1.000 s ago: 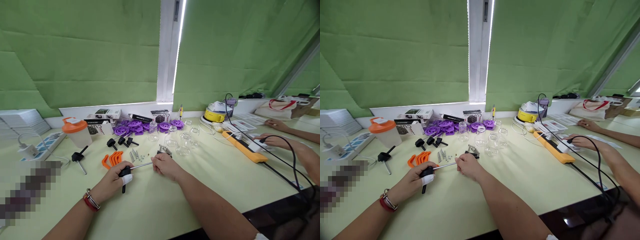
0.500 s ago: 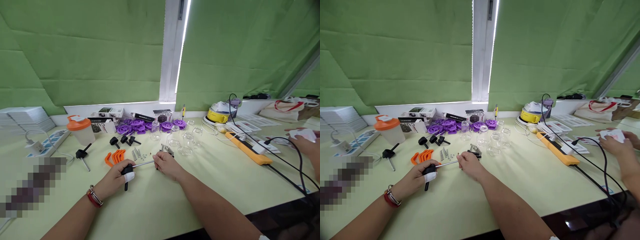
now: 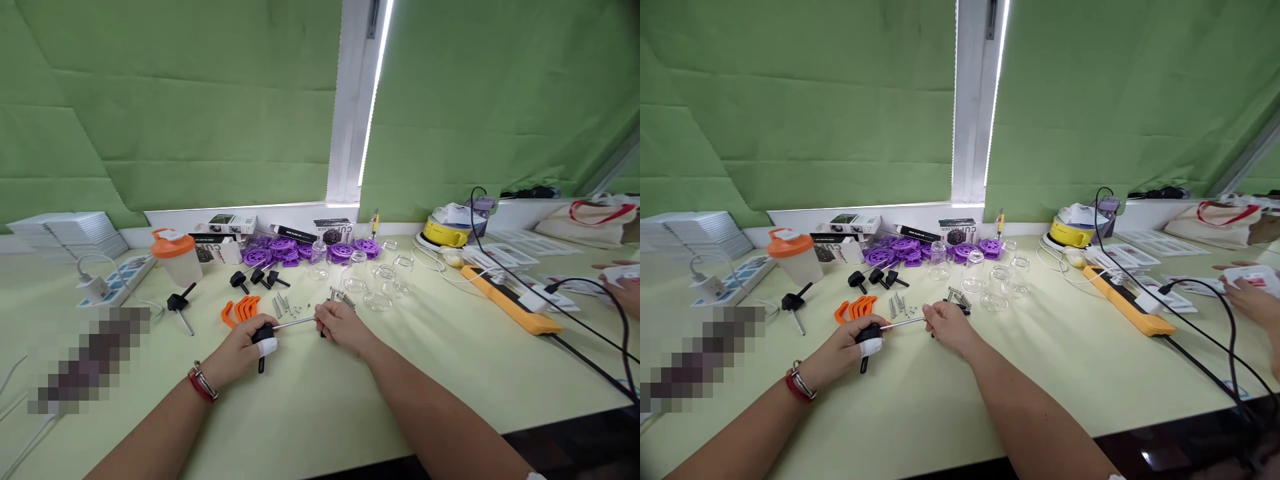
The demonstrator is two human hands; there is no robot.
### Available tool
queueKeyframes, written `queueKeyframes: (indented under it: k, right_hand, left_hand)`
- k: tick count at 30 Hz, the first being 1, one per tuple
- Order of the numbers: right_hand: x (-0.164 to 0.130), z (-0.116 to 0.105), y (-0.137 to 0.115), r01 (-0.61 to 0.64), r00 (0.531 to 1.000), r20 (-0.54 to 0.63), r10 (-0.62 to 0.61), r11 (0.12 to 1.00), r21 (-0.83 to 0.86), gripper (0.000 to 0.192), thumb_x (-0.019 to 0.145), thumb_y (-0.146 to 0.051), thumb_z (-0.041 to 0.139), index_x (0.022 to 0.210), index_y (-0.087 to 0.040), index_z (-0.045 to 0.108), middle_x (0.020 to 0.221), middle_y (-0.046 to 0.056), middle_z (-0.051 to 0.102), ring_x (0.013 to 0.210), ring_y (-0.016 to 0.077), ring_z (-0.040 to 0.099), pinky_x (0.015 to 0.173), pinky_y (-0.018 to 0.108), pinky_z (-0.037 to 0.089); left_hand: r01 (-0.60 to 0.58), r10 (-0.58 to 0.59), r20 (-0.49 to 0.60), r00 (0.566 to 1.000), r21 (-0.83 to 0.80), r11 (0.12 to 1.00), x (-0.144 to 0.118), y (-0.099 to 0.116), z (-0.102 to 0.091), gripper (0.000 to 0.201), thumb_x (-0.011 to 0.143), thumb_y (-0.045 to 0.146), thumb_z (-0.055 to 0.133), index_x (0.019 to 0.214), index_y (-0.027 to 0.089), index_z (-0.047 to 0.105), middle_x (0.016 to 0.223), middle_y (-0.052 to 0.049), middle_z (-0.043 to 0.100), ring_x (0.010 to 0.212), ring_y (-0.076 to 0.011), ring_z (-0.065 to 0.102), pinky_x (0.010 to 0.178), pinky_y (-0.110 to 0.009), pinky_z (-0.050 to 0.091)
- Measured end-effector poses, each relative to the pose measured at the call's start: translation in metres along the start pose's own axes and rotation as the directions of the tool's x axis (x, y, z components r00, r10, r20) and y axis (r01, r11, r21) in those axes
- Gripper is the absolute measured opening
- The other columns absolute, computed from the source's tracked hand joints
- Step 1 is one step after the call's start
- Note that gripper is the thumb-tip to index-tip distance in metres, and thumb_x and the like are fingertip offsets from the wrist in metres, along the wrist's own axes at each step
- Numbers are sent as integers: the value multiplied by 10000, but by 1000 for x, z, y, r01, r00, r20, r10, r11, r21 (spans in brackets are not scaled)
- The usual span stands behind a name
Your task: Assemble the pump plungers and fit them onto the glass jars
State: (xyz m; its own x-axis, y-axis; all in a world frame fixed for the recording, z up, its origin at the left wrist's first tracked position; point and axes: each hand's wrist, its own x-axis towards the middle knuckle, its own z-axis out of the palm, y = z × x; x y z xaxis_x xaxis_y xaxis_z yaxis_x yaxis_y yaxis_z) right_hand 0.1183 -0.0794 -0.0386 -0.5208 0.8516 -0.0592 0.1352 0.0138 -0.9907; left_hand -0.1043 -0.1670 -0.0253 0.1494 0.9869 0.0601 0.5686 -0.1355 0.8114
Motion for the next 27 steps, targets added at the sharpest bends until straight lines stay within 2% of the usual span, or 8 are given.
queueKeyframes:
  k: [4, 8, 15, 18, 22, 25, 27]
  right_hand:
    - [-2, -2, -6, 19, 1000, 24, -21, 998, 67, 292, 724, -447, 633, 789, -174, 553, 665, -18, 590, 448, 59, 414, 461, 210, 298]
    - [-3, -2, -4, 31, 1000, 7, -31, 999, -14, 217, 737, -383, 604, 706, -179, 537, 616, -23, 564, 474, 76, 407, 481, 229, 302]
    - [-2, -4, -2, 27, 1000, -2, -28, 982, -186, 378, 809, -474, 500, 575, -180, 541, 529, -16, 525, 455, 87, 354, 491, 249, 291]
    - [-2, -5, -2, 26, 999, -16, -30, 981, -192, 375, 819, -500, 477, 635, -184, 565, 590, -3, 568, 489, 101, 405, 515, 252, 321]
    - [-1, -7, 1, 115, 993, -2, -116, 987, -109, 203, 768, -387, 576, 840, -198, 584, 744, -1, 586, 626, 119, 493, 584, 245, 371]
    - [-1, -7, 2, 129, 992, 25, -127, 982, -141, 138, 757, -319, 576, 794, -186, 573, 720, -5, 557, 642, 118, 481, 590, 239, 366]
    - [-1, -7, 1, 99, 995, 22, -97, 974, -202, 167, 780, -341, 547, 740, -179, 563, 680, -7, 553, 593, 110, 445, 563, 239, 345]
  left_hand:
    - [-2, 2, -12, 1000, 14, 1000, 0, 1, -1, 256, 792, 358, 537, 995, 205, 578, 890, -24, 566, 806, -180, 518, 713, -297, 440]
    - [12, -12, -4, 1000, 25, 1000, -1, 2, 0, 264, 789, 366, 535, 993, 204, 577, 848, -4, 559, 773, -174, 506, 686, -282, 429]
    - [18, -18, 23, 1000, -4, 1000, 0, 3, 1, 256, 793, 366, 542, 989, 204, 568, 842, -5, 544, 752, -158, 487, 669, -268, 418]
    - [20, -20, 20, 1000, -13, 1000, 0, 3, 0, 251, 799, 356, 542, 995, 203, 570, 845, -5, 541, 754, -155, 484, 676, -267, 413]
    - [17, -16, 12, 1000, -16, 1000, 0, 2, -1, 241, 797, 341, 545, 995, 207, 576, 860, -5, 547, 770, -161, 493, 689, -273, 413]
    - [14, -14, 7, 1000, -10, 1000, 0, 0, -1, 242, 794, 339, 546, 994, 206, 580, 865, -8, 555, 776, -164, 496, 691, -276, 414]
    - [20, -20, 9, 1000, -15, 1000, 0, 0, 0, 249, 789, 340, 552, 995, 202, 579, 878, -13, 561, 786, -168, 503, 690, -275, 416]
